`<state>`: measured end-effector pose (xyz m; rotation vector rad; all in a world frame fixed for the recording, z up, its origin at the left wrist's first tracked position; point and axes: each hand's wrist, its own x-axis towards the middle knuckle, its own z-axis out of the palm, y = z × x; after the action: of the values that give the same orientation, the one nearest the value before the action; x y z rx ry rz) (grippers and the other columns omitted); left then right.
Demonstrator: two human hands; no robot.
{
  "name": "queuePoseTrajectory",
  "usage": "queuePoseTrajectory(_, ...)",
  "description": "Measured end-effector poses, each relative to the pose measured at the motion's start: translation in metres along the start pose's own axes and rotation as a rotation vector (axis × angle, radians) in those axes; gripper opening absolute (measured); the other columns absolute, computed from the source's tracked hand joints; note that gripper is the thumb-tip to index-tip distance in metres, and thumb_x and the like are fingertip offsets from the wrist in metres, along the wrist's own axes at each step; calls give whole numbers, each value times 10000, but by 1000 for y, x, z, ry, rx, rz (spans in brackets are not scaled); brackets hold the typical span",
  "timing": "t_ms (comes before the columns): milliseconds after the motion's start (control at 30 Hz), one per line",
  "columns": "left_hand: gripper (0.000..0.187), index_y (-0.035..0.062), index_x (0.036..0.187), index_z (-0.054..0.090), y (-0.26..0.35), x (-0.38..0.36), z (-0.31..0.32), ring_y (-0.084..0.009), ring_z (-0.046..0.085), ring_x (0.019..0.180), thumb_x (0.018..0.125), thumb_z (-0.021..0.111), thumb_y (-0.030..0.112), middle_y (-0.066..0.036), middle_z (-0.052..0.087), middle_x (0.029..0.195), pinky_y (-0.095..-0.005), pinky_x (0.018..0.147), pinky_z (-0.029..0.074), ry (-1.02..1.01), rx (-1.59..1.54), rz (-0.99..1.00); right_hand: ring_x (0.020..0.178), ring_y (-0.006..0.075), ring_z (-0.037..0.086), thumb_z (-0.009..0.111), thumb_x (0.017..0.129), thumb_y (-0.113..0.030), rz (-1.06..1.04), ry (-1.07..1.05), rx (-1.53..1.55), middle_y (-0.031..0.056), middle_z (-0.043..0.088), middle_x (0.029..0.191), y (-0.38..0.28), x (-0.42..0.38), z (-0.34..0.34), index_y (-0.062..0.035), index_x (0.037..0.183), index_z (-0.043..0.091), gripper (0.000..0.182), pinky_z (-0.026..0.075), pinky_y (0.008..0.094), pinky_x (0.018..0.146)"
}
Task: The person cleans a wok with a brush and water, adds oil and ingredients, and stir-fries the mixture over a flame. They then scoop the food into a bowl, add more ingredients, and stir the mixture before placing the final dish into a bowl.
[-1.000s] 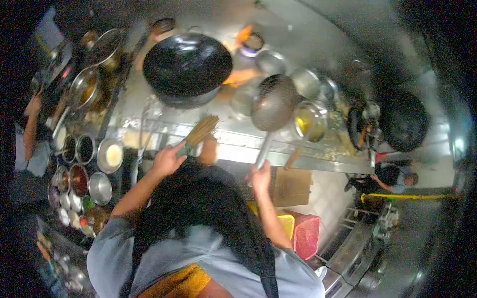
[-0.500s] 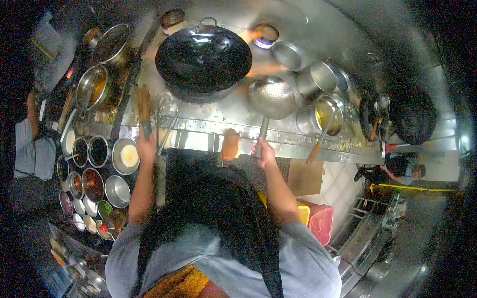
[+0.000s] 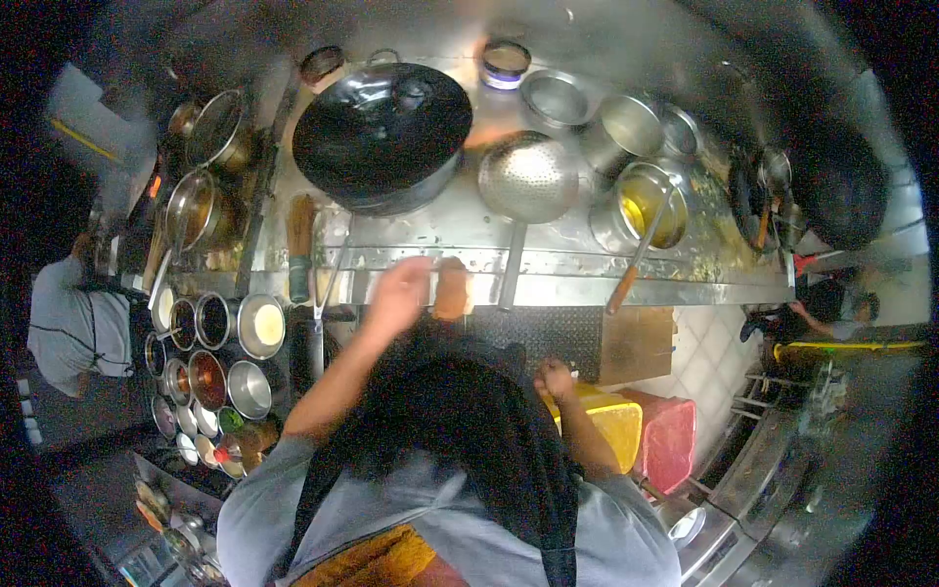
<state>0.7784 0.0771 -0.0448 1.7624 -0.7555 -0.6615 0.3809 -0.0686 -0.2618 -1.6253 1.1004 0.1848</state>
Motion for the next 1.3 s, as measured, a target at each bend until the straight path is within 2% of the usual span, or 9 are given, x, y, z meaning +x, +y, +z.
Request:
queuePoseTrajectory(100,265,32,1145,660,48,19,141,-313,658,1024,897,598,99,-158,701,1057,-370,896,514,-314,55,257,980,268,643,580,928,-276,-200,-245,-353,71,678,1020,304,66,-5,-42,1082,662,292,531,427,824)
queuePoseTrajectory(233,592,54,1408,451,86,52,292,-383,587,1135,871,637,222,-244,564,1293,-440,975,471,-349,255,441,859,279,641,524,934,-261,-81,-11,-384,110,681,962,291,4,-36,-33,1076,652,297,534,437,752)
queuePoseTrajectory(400,701,72,1477,316,52,93,413,-420,582,1124,840,599,154,-240,563,1253,-497,932,483,-392,499,44,707,292,638,453,941,-241,-114,230,-262,159,685,890,237,-54,-88,-21,1068,639,315,538,448,661)
queuePoseTrajectory(567,652,32,1454,349,40,54,359,-358,668,837,829,530,71,-177,663,900,-468,713,536,-306,177,289,668,230,592,454,944,-236,436,173,647,74,617,788,233,-83,-116,-77,965,628,236,496,426,598)
queuePoseTrajectory(700,642,42,1483,319,173,3,267,-112,505,494,872,515,66,-26,521,682,-278,466,470,-524,189,-325,689,228,573,496,938,-283,394,44,595,56,570,802,291,-73,-102,-111,968,609,209,477,411,615)
queuePoseTrajectory(867,626,-10,1449,364,189,46,264,-120,523,486,844,519,36,-35,540,698,-281,452,436,-643,191,-281,730,322,668,519,923,-288,-66,-15,-238,171,691,921,350,-34,-95,-39,951,679,297,537,426,728)
queuePoseTrajectory(1000,641,-39,1408,414,194,74,280,-137,512,510,791,568,46,-44,566,719,-274,465,401,-589,110,-439,684,198,649,492,940,-259,273,-20,253,113,661,834,382,30,-83,-70,1016,658,263,535,361,573)
queuePoseTrajectory(1100,685,-44,1418,388,191,95,278,-154,507,504,769,594,32,-52,560,715,-283,461,400,-704,9,-531,698,206,653,512,941,-277,452,136,781,92,664,884,239,-4,-111,-95,1129,603,277,539,377,550)
queuePoseTrajectory(1300,553,-21,1321,440,192,93,263,-146,505,502,800,604,68,-50,563,709,-310,423,401,-614,-61,-561,666,215,647,523,932,-252,290,165,450,90,656,864,245,10,-79,-70,1111,583,262,546,397,538)
